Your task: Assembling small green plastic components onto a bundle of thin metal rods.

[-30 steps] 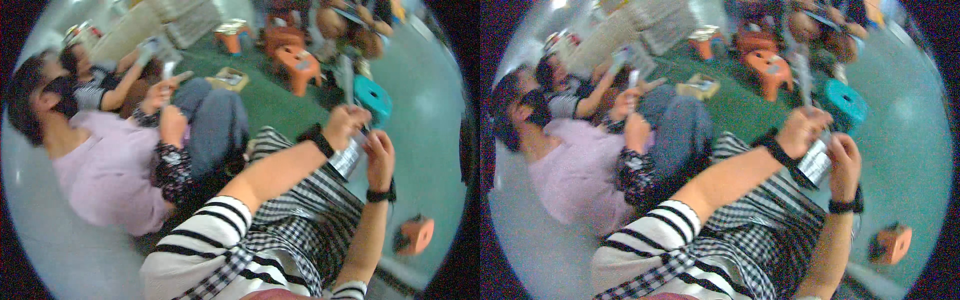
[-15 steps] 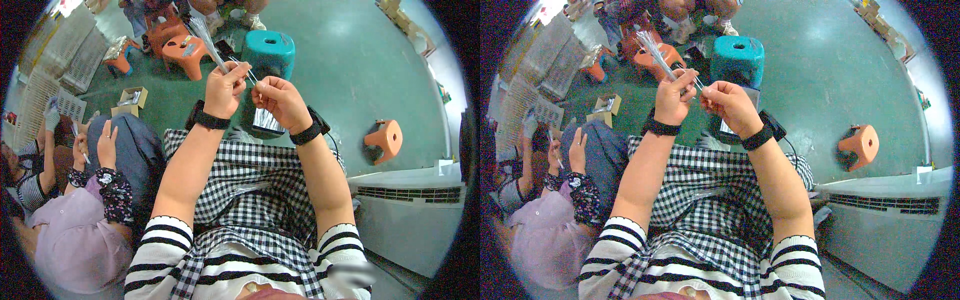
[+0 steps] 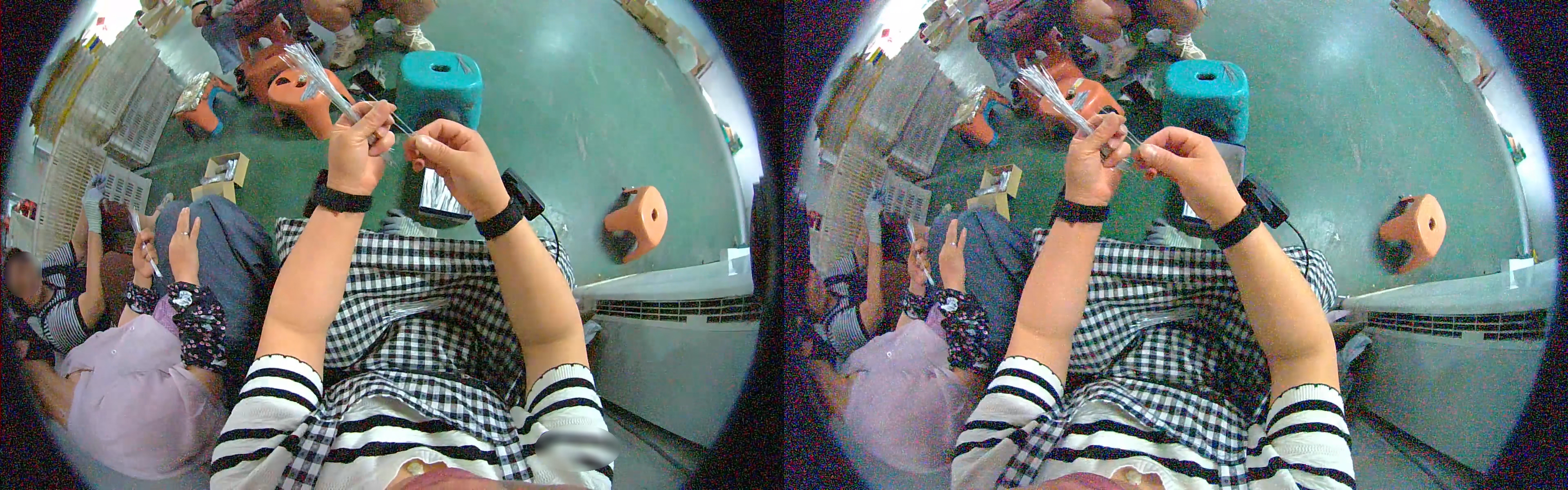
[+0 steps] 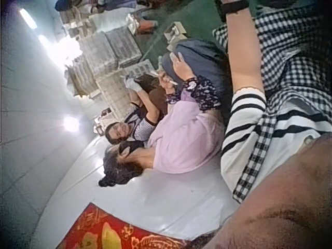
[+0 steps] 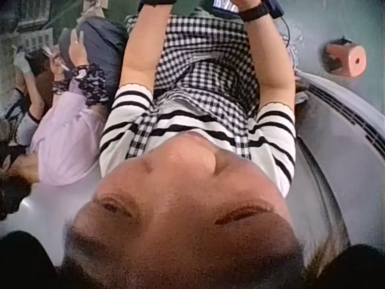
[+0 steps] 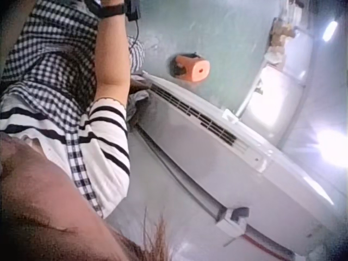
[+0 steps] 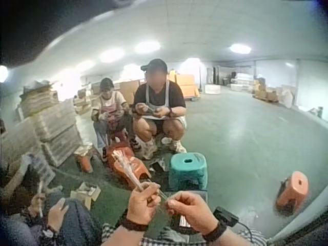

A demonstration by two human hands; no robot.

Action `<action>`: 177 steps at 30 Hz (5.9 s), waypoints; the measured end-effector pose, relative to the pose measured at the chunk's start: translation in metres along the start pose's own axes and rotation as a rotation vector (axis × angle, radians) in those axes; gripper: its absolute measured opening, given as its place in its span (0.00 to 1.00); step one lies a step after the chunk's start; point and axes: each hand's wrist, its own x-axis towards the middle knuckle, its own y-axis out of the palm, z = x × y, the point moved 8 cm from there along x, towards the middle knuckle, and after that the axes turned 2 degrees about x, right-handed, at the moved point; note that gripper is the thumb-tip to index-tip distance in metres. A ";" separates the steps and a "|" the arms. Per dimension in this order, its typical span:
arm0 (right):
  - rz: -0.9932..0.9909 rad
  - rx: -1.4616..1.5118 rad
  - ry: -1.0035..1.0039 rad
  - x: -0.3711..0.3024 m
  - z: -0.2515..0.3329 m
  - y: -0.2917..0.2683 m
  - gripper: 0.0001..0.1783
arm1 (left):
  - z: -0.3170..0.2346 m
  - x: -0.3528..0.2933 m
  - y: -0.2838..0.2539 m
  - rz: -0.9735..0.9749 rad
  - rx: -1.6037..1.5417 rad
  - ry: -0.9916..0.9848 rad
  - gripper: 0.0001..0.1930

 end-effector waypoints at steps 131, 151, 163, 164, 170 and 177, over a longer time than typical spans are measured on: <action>0.044 -0.202 0.217 -0.003 -0.033 0.000 0.08 | -0.021 0.006 -0.008 0.071 0.074 0.079 0.07; 0.005 -0.316 0.147 -0.003 -0.023 0.001 0.10 | -0.019 0.004 -0.005 0.072 0.144 0.052 0.04; -0.036 -0.306 0.053 -0.001 -0.017 0.000 0.12 | -0.023 0.007 -0.009 0.110 0.086 0.086 0.04; -0.036 -0.306 0.053 -0.001 -0.017 -0.001 0.12 | -0.023 0.007 -0.008 0.111 0.086 0.086 0.04; -0.011 -0.114 0.209 -0.006 -0.026 0.003 0.11 | -0.022 0.007 -0.006 0.103 -0.011 0.067 0.05; 0.057 0.031 0.251 -0.008 -0.032 0.008 0.09 | -0.022 0.004 0.000 0.149 -0.034 0.054 0.05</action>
